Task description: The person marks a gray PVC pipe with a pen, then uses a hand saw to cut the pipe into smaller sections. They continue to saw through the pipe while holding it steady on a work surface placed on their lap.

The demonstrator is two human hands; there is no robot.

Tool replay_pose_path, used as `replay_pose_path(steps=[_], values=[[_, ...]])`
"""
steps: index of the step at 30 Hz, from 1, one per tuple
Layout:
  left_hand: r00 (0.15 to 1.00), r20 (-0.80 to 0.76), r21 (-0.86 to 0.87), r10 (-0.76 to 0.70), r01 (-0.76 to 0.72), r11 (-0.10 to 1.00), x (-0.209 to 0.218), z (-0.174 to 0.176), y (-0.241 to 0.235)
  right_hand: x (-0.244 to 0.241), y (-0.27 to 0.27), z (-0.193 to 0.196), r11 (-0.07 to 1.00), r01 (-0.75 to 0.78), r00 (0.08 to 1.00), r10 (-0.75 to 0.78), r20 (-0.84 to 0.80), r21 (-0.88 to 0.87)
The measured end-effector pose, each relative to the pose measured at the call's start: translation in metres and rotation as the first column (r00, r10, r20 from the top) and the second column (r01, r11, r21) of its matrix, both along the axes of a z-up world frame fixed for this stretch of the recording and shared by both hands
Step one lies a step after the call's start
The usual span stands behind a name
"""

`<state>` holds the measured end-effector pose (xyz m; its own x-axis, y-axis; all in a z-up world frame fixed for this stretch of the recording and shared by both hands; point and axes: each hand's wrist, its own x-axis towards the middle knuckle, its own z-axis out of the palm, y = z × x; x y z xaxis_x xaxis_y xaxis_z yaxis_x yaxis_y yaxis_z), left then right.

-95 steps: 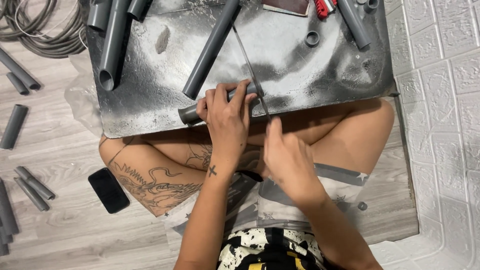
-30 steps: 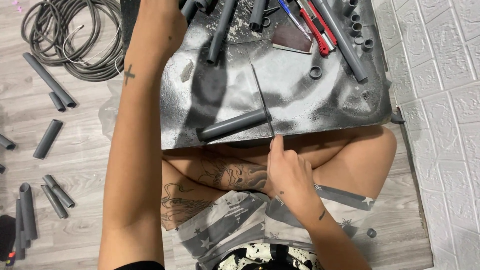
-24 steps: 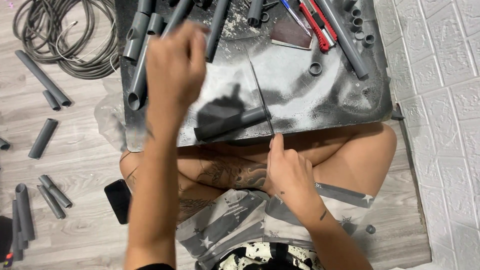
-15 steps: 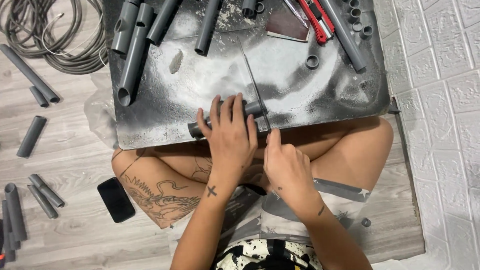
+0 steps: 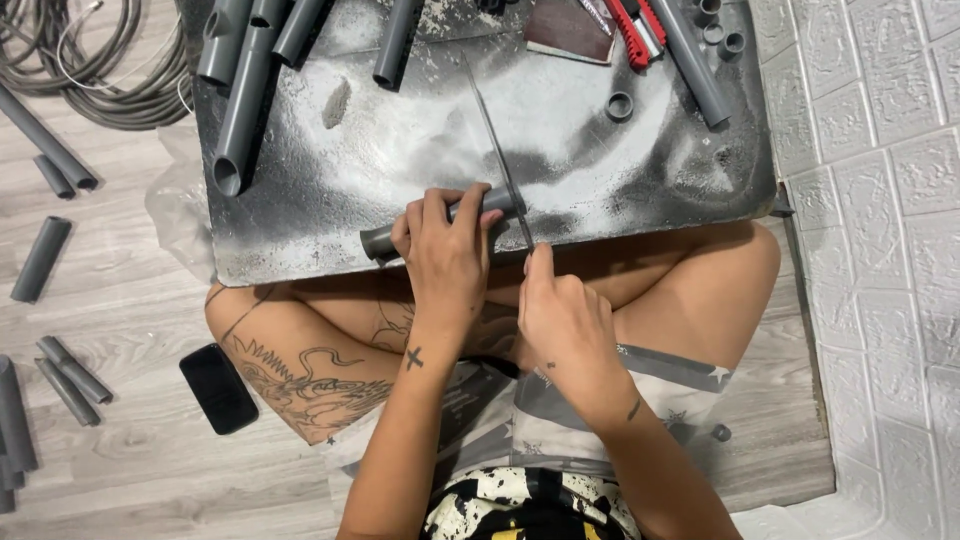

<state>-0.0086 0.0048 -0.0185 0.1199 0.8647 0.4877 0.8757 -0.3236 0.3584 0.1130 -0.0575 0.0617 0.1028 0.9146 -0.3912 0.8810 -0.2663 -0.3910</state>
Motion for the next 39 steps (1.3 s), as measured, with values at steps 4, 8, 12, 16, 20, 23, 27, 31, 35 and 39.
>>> replay_pose_path(steps=[4, 8, 12, 16, 20, 23, 27, 31, 35, 39], values=[[1.000, 0.024, -0.029, 0.010, -0.009, 1.000, 0.001, 0.004, 0.000, 0.003, -0.017, -0.007, 0.997, 0.000, 1.000, 0.001, 0.012, -0.076], [0.999, 0.036, -0.026, 0.004, -0.003, 1.000, 0.001, 0.004, 0.000, 0.007, -0.050, -0.010, 0.993, 0.001, 0.999, 0.005, 0.047, -0.117], [1.000, -0.007, -0.048, 0.020, -0.020, 0.999, 0.002, 0.011, -0.002, 0.015, -0.062, -0.022, 0.978, -0.030, 0.990, 0.057, 0.127, -0.207], [1.000, -0.002, -0.073, 0.015, -0.015, 0.997, 0.001, 0.014, -0.004, 0.002, -0.012, 0.012, 0.967, 0.022, 1.000, -0.018, 0.018, -0.255], [1.000, 0.000, -0.079, -0.003, 0.003, 0.997, 0.001, 0.014, -0.001, -0.002, 0.010, -0.013, 0.995, -0.047, 0.996, 0.053, 0.069, -0.091], [1.000, 0.005, -0.078, -0.011, 0.011, 0.997, 0.002, 0.014, -0.002, 0.002, -0.007, -0.010, 0.996, -0.070, 0.994, 0.074, 0.075, -0.060], [1.000, -0.005, -0.067, -0.024, 0.024, 0.997, 0.002, 0.013, -0.001, 0.004, -0.045, -0.016, 0.985, -0.013, 0.998, 0.023, 0.057, -0.170], [0.999, 0.000, -0.075, -0.037, 0.036, 0.996, 0.001, 0.012, -0.001, 0.009, -0.057, -0.023, 0.971, -0.164, 0.984, 0.173, 0.041, -0.174], [0.999, -0.030, -0.028, -0.044, 0.043, 0.999, 0.002, 0.018, -0.002, 0.010, -0.064, -0.030, 0.983, -0.166, 0.979, 0.174, 0.107, -0.078], [0.999, -0.010, -0.084, -0.040, 0.039, 0.996, 0.004, 0.021, -0.004, 0.011, -0.066, -0.022, 0.963, -0.118, 0.992, 0.123, 0.003, -0.243]])
